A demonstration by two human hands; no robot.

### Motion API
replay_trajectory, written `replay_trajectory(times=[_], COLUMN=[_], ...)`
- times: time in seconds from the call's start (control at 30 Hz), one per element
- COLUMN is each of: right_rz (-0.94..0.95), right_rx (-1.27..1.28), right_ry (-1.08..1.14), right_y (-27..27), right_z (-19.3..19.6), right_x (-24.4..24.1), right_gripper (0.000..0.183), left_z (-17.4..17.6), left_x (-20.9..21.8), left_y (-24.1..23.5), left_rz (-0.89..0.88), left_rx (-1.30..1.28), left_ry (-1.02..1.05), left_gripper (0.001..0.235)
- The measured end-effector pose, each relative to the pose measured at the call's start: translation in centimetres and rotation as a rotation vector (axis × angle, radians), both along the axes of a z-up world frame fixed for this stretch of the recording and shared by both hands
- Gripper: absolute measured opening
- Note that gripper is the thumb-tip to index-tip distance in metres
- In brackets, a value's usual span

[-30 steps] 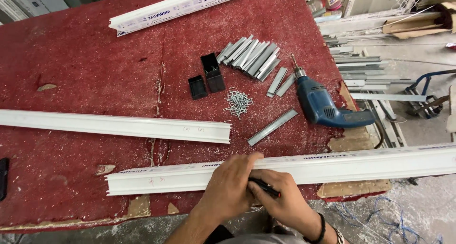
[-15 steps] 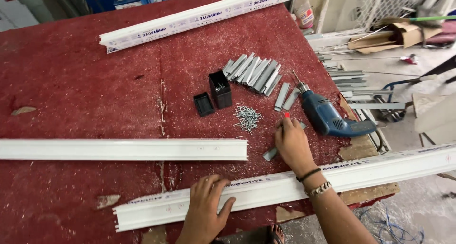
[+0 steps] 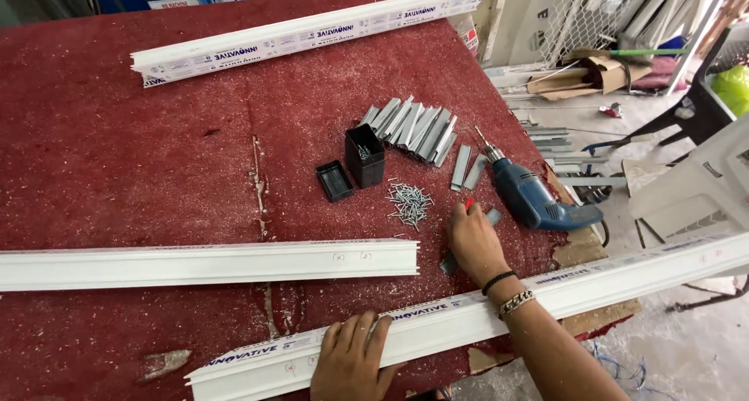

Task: Assembling PVC window profiles by inserting metal reinforcements and securing them with screws using a power drill.

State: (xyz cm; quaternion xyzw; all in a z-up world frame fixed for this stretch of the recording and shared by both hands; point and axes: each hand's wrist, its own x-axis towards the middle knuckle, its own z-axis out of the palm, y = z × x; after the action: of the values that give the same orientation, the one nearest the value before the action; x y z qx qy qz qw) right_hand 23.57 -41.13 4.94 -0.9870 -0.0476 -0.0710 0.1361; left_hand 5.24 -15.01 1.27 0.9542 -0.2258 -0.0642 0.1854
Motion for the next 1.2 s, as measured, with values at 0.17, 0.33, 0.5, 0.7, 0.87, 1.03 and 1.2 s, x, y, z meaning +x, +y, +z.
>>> replay_trajectory(times=[0.17,0.33,0.5,0.7,0.87,1.03,1.2], right_rz=[0.064,0.113,0.255,0.722,0.867,0.808,0.855], right_rx=[-0.081,0.070,0.149,-0.106,-0.459,-0.644,-0.524], right_ry=[0.175,0.302,-0.001,0.004,0.010,0.157,0.031], right_y=[0.3,-1.8,-5.0,-1.2,0.9,1.2,-0.4], right_z=[4.5,10.2,4.4,3.9,4.4,5.4,6.9], right_x=[0.8,6.2,18.4,25.5,26.2,25.6,26.2], right_gripper=[0.032,0.046,0.027,0.063,0.058,0.069,0.059], left_z=[-2.3,-2.7,-4.4,-4.1,-4.9,-3.2,-5.3], left_x=[-0.3,0.0,-0.2,-1.0,-0.8,-0.8,-0.4], left_y=[0.2,0.2,1.2,0.4,1.1,-0.1,0.9], left_rz=[0.047,0.121,0.164,0.252,0.307,0.301,0.280], left_rx=[-0.001,0.112,0.218,0.215,0.201,0.148,0.142], left_ry=[-0.148,-0.183,-0.267,-0.391,-0.386,-0.404,-0.410], left_gripper=[0.084,0.091,0.095,0.090,0.084,0.085,0.066])
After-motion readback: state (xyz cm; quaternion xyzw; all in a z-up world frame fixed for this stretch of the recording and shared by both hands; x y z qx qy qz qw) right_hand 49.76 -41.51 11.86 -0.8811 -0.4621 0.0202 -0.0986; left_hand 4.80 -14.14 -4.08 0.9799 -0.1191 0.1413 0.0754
